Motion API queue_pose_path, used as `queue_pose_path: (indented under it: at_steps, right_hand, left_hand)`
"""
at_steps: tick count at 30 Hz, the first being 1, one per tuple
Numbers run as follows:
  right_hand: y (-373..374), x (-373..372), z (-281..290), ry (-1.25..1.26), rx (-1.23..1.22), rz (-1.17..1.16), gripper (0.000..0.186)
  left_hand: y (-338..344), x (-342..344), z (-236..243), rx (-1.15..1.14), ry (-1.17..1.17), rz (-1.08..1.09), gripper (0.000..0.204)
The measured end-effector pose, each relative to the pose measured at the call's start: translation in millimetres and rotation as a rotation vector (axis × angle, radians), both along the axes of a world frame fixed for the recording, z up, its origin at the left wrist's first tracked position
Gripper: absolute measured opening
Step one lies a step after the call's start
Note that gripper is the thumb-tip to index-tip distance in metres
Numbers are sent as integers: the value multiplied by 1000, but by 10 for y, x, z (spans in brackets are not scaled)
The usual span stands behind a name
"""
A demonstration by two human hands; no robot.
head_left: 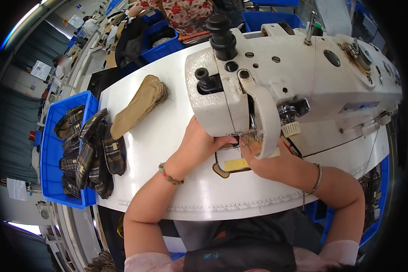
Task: Sewing together the components of a plaid slipper or shoe using a heavy-duty industrial sewing machine.
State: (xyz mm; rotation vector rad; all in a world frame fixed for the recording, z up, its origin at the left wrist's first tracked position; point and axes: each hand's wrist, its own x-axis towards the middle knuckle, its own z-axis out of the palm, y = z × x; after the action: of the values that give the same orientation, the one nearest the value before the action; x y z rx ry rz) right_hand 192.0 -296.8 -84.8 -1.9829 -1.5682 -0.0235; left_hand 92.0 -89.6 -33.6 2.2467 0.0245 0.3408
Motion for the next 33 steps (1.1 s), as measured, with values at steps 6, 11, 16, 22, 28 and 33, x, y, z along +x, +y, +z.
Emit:
queue_pose_path:
  at_steps: [6, 11, 16, 22, 28, 33]
  right_hand:
    - [-56, 24, 211, -274, -150, 110, 36]
    - [-90, 115, -429, 89, -104, 43, 37]
    - [-62, 4, 57, -317, 7, 67, 38]
    - [-54, 12, 68, -345, 29, 96, 40]
    - [-45, 23, -132, -446, -4, 111, 26]
    - [-82, 16, 213, -248, 41, 199, 6]
  left_hand:
    - [-24, -56, 34, 227, 4, 4, 34]
    - [-49, -52, 31, 335, -16, 19, 33]
    - [-61, -40, 62, 339, -40, 8, 35]
    - [-31, -62, 27, 349, -37, 32, 36]
    - [-131, -28, 119, 428, -43, 97, 38]
    - [-169, -59, 168, 466, 45, 159, 32]
